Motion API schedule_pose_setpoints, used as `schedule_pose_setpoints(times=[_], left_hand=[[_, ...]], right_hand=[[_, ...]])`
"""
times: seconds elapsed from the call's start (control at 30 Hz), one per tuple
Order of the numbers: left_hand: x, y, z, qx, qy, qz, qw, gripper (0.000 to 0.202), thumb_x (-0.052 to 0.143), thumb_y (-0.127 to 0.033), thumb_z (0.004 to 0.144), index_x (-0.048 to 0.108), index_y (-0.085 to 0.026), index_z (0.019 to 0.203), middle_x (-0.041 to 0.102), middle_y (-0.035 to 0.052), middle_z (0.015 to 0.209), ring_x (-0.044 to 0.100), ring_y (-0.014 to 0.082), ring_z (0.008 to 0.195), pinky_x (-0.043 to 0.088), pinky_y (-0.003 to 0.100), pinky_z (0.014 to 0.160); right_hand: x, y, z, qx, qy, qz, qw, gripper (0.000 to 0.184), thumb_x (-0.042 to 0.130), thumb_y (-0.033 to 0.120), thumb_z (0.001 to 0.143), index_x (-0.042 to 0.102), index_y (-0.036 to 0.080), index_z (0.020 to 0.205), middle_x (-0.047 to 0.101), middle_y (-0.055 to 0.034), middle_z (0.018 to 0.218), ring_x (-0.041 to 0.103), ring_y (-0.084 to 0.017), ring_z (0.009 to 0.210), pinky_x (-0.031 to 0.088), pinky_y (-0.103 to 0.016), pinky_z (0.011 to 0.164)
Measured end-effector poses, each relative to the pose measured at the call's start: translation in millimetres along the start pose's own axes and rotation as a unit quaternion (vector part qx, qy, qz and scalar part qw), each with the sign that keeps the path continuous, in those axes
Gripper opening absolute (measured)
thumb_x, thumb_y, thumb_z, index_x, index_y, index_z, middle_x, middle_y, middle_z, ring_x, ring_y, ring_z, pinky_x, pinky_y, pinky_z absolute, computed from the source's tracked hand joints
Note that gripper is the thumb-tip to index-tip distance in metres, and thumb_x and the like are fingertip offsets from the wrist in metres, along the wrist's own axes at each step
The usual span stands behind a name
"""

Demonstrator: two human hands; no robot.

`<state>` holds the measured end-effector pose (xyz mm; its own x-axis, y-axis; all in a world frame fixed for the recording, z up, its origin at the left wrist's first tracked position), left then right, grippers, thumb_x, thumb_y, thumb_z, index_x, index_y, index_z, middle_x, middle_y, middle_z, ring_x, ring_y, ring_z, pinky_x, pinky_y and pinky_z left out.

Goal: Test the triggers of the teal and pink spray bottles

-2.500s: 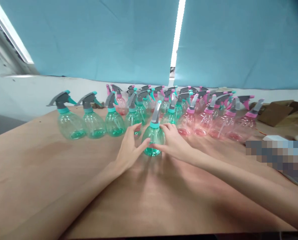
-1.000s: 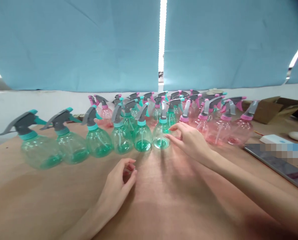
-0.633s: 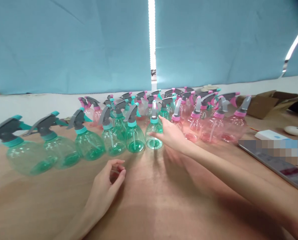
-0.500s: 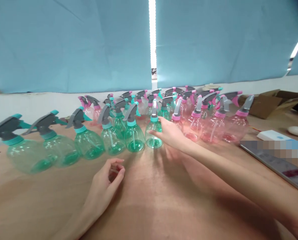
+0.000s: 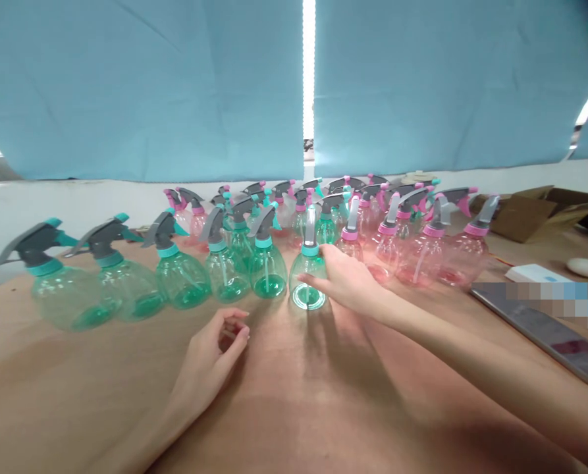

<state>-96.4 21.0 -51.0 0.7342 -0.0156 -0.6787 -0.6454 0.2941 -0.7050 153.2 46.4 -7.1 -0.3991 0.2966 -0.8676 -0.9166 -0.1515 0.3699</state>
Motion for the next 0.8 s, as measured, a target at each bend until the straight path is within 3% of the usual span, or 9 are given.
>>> schedule_pose_setpoints(times=[0.17, 0.47, 0.67, 0.73, 0.8], left_hand=[[0.5, -7, -3, 0.009, 0.006, -0.003, 1.000, 0.020, 0.051, -0.035, 0.087, 0.056, -0.022, 0.101, 0.065, 0.0017, 0.087, 0.065, 0.0188, 0.075, 0.051, 0.032, 0.069], [10.1, -37, -17, 0.068, 0.030, -0.018, 0.997, 0.021, 0.050, -0.036, 0.088, 0.056, -0.021, 0.102, 0.065, 0.0038, 0.091, 0.065, 0.0189, 0.076, 0.050, 0.028, 0.060], [21.5, -59, -25, 0.154, 0.064, -0.044, 0.985, 0.024, 0.047, -0.041, 0.091, 0.054, -0.020, 0.102, 0.064, 0.0057, 0.102, 0.064, 0.0195, 0.088, 0.052, 0.036, 0.081], [21.2, -63, -18, 0.143, 0.041, -0.016, 0.989, 0.028, 0.045, -0.044, 0.092, 0.055, -0.021, 0.104, 0.064, 0.0051, 0.104, 0.065, 0.0193, 0.089, 0.052, 0.034, 0.081], [15.6, -64, -3, 0.094, -0.024, 0.043, 0.994, 0.032, 0.044, -0.046, 0.091, 0.055, -0.022, 0.109, 0.065, 0.0052, 0.109, 0.065, 0.0203, 0.094, 0.052, 0.033, 0.082]], right_hand=[[-7, 7, -34, -0.005, 0.005, -0.006, 1.000, 0.053, 0.053, 0.063, 0.085, 0.052, 0.016, 0.110, 0.066, -0.0108, 0.091, 0.066, -0.033, 0.078, 0.044, -0.037, 0.058], [-26, 21, -93, -0.080, -0.040, 0.018, 0.996, 0.053, 0.059, 0.061, 0.081, 0.052, 0.017, 0.109, 0.066, -0.0113, 0.095, 0.066, -0.033, 0.086, 0.049, -0.039, 0.063], [-37, 26, -112, -0.093, -0.025, 0.062, 0.993, 0.051, 0.063, 0.060, 0.079, 0.052, 0.017, 0.104, 0.065, -0.0119, 0.096, 0.062, -0.032, 0.091, 0.050, -0.043, 0.070], [-38, 27, -117, -0.086, 0.007, 0.119, 0.989, 0.051, 0.066, 0.058, 0.078, 0.051, 0.018, 0.106, 0.064, -0.0106, 0.099, 0.062, -0.030, 0.092, 0.051, -0.042, 0.072], [-38, 26, -121, -0.069, 0.038, 0.168, 0.983, 0.053, 0.069, 0.057, 0.076, 0.050, 0.018, 0.107, 0.065, -0.0100, 0.101, 0.063, -0.028, 0.091, 0.051, -0.041, 0.074]])
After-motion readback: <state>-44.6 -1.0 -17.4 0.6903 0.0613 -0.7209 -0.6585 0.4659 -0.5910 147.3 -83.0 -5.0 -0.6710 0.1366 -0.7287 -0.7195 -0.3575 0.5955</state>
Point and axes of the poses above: each hand's wrist, its own z-axis towards the middle knuckle, its own x-axis out of the palm, y = z × x, the point moved 3 cm from there along z, towards the middle knuckle
